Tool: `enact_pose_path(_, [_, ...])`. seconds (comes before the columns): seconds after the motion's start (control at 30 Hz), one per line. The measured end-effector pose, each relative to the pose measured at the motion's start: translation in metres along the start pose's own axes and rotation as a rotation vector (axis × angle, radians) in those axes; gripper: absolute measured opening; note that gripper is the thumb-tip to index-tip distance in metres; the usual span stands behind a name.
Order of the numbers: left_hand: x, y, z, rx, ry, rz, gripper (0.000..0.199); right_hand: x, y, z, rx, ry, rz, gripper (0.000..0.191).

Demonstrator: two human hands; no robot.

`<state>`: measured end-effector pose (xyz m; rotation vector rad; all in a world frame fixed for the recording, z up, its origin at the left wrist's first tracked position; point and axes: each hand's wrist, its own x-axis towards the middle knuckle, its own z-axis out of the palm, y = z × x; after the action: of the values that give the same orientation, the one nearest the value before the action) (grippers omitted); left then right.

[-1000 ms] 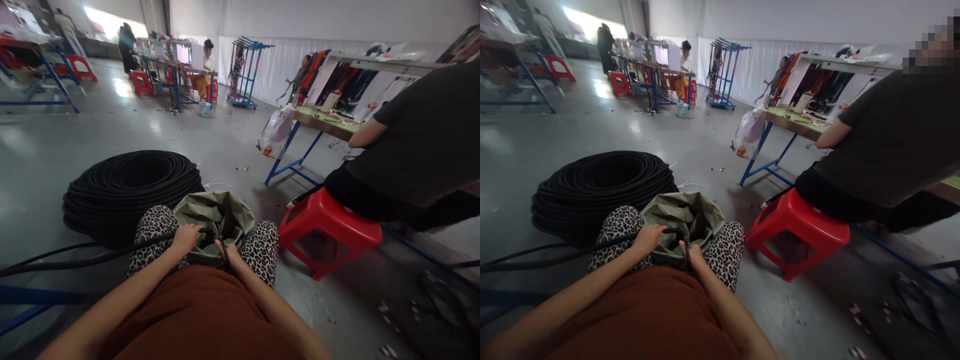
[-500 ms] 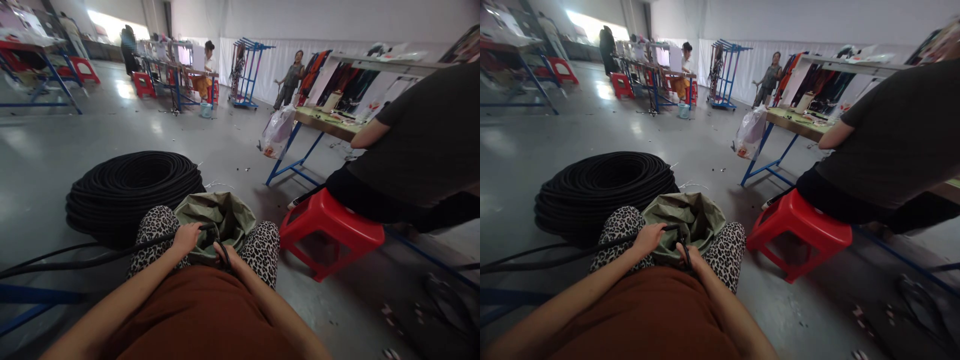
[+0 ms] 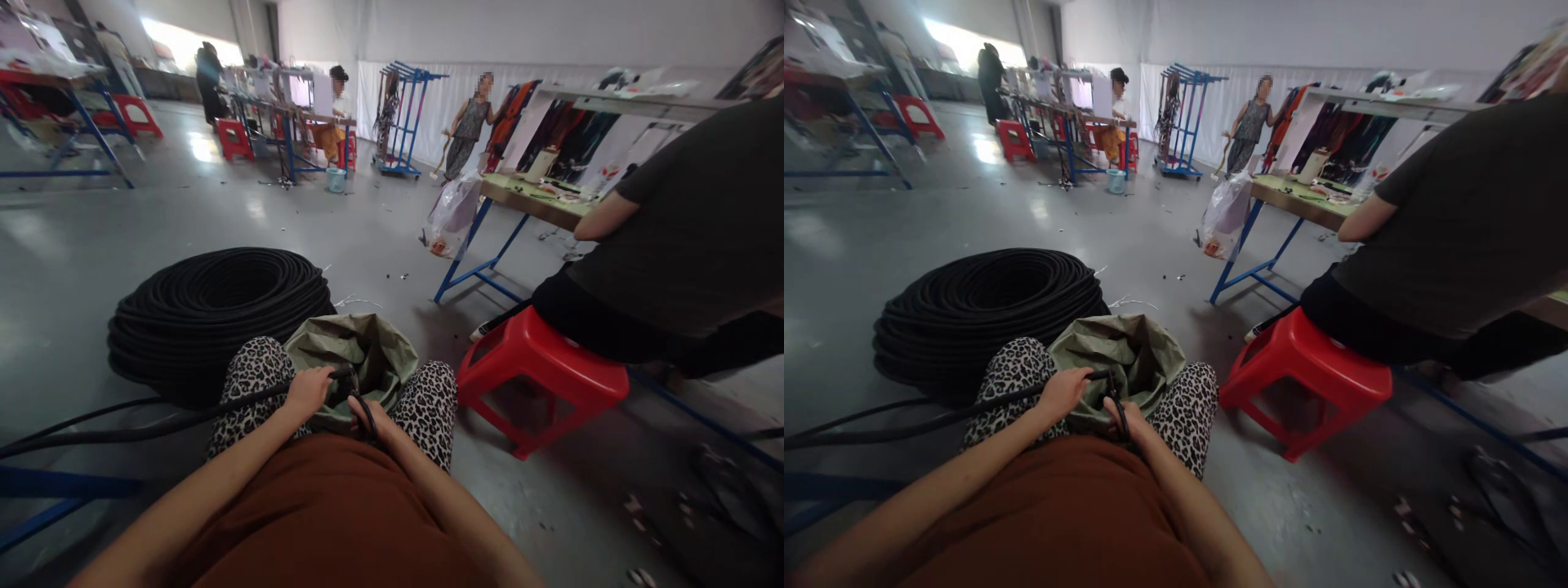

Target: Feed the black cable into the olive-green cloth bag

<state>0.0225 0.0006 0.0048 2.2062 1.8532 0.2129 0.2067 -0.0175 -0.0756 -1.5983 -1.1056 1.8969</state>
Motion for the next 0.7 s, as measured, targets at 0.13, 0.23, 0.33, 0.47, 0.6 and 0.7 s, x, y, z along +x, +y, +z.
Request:
enact_pose_path(0.13, [-0.0008, 0.0008, -0.0005, 0.003, -0.005, 0.002, 0.034, -0.0003, 0.0001, 0.0004, -0.013, 0.004, -0.019, 0.038])
enact_pose_path(0.23, [-0.0015, 0.0021, -0.0012, 0.003, -0.003, 0.002, 0.034, -0.0006, -0.0006, 0.0004, -0.018, -0.005, -0.024, 0.037])
enact_pose_path(0.33, [-0.0022, 0.0034, -0.0011, 0.009, -0.007, 0.005, 0.035, 0.0001, -0.0005, 0.0003, -0.022, -0.013, -0.021, 0.039])
enact_pose_path(0.47, [-0.0028, 0.0043, -0.0005, 0.025, -0.023, 0.02, 0.035, 0.0021, 0.0011, 0.0002, -0.018, -0.009, -0.011, 0.04])
enact_pose_path(0.6, [-0.0034, 0.0052, -0.0024, 0.046, -0.054, 0.033, 0.036, 0.0047, 0.0034, 0.0008, -0.023, 0.013, 0.006, 0.041])
enact_pose_path(0.7, [-0.0038, 0.0054, -0.0041, 0.06, -0.084, 0.044, 0.037, 0.0051, 0.0032, 0.0013, -0.057, 0.025, 0.003, 0.042])
